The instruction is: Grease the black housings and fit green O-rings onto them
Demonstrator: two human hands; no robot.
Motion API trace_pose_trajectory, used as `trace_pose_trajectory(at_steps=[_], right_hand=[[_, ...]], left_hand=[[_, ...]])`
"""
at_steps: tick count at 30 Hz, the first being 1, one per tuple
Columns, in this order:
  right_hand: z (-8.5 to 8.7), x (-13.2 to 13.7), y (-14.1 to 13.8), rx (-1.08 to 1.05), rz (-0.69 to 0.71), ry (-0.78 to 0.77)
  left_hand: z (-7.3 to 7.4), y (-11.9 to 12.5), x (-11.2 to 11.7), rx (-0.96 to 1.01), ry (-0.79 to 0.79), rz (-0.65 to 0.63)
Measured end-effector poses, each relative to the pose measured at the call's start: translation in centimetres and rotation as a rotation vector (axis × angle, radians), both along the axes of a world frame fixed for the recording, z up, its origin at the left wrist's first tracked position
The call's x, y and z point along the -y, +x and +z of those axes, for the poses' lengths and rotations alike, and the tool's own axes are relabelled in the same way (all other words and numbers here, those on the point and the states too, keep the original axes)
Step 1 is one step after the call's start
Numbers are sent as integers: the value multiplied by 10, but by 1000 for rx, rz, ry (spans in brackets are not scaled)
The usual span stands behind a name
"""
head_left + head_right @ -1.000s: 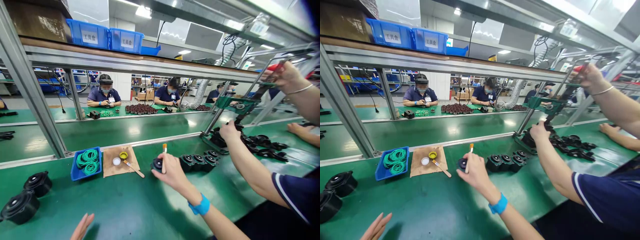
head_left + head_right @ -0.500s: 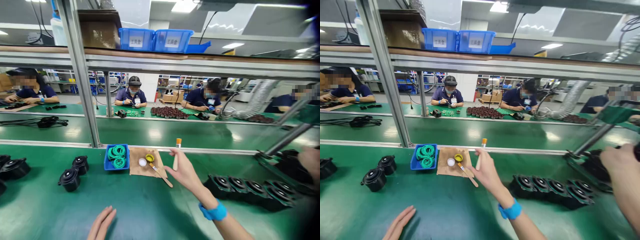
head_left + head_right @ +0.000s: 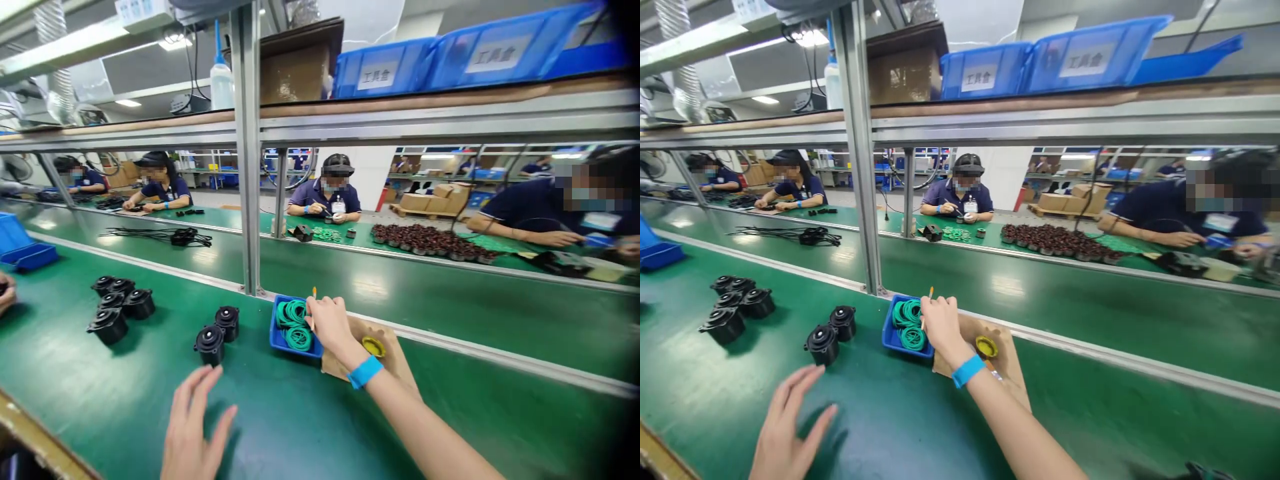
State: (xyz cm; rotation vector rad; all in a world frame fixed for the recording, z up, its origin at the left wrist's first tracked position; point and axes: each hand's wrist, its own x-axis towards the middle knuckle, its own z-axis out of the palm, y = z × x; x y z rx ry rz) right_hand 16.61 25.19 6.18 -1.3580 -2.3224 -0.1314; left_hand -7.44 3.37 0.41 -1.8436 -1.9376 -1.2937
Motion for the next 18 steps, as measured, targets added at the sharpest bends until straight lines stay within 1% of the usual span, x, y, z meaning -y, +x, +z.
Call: trace_pose_trajectory(at_steps=[2, 4, 5, 7, 8, 10, 12, 13, 15, 18], right_hand=[[-2, -1, 0, -22, 12, 2], [0, 1, 3, -63, 30, 8], [1, 3, 5, -89, 43, 11], [5, 7, 10, -147, 77, 15], [7, 8, 12, -180, 95, 16], [11, 10, 16, -254, 126, 16], [15, 11, 20, -339, 143, 13], [17, 11, 22, -384, 146, 10], [22, 13, 25, -482, 150, -3], [32, 26, 26, -628, 190, -67]], left_hand=[[24, -25, -20, 21, -71, 69], [41, -44, -41, 78, -239, 70], [46, -50, -51, 93, -292, 61], [51, -56, -65, 113, -372, 41], [52, -56, -69, 120, -391, 36], [51, -52, -69, 137, -419, 32], [47, -43, -61, 154, -433, 10], [44, -37, -55, 174, -434, -21], [33, -23, -41, 249, -408, -112], [10, 2, -21, 424, -316, -231]])
